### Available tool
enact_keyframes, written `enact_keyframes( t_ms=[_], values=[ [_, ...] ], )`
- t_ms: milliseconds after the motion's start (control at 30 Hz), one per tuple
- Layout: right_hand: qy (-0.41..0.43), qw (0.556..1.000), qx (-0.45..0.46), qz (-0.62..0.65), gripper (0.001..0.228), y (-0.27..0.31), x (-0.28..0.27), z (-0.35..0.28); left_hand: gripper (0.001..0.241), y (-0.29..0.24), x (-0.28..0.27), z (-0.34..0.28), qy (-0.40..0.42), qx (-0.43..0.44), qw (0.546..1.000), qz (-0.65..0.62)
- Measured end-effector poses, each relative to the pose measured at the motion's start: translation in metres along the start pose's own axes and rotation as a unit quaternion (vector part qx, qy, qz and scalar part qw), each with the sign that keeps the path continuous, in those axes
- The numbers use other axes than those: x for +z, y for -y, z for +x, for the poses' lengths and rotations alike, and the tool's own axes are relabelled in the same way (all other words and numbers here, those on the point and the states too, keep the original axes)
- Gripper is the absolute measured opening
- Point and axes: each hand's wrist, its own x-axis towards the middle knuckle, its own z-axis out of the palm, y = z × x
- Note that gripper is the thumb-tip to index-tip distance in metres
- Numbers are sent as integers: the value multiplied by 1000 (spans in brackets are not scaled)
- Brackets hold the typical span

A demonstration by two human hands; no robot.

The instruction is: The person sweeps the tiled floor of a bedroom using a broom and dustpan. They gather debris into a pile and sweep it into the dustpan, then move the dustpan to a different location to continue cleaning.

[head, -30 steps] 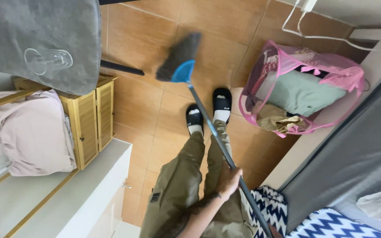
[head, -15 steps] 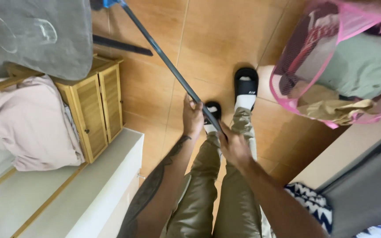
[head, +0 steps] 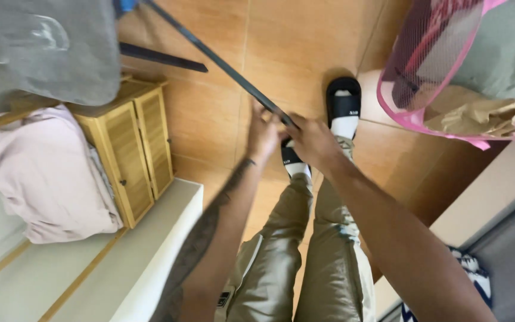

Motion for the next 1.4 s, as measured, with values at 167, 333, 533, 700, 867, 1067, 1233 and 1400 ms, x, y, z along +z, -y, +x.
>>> enact_keyframes(
  t_ms=[167, 333, 533, 700, 867, 1067, 1233, 1400],
  values=[
    [58, 966, 249, 30, 44, 34, -25, -112, 77, -3, 48, -86, -22, -107, 993, -33],
    [-71, 992, 99, 9, 41, 36, 18, -141, 68, -9, 26, -97, -60, -26, 993, -94],
    [-53, 987, 108, 105, 39, 61, 65, -31, 88, -62, -26, -21, -82, 2, 992, 92],
    [-22, 987, 139, 81, 28, 74, 43, -58, 77, -38, -40, -29, 5, 42, 958, 285],
    [27, 958, 286, 27, 48, 33, 21, -206, 47, 21, 12, -161, 118, -88, 925, 349],
    [-28, 920, 390, -18, 40, 15, 26, -400, 43, 7, 62, -330, 242, -311, 878, 273],
    [-99, 910, 402, -15, 39, -7, 69, -508, 24, -18, 78, -400, 245, -366, 881, 172],
    [-94, 910, 365, 173, 45, 22, 66, -455, 22, -36, 68, -386, 192, -96, 939, 268]
  ],
)
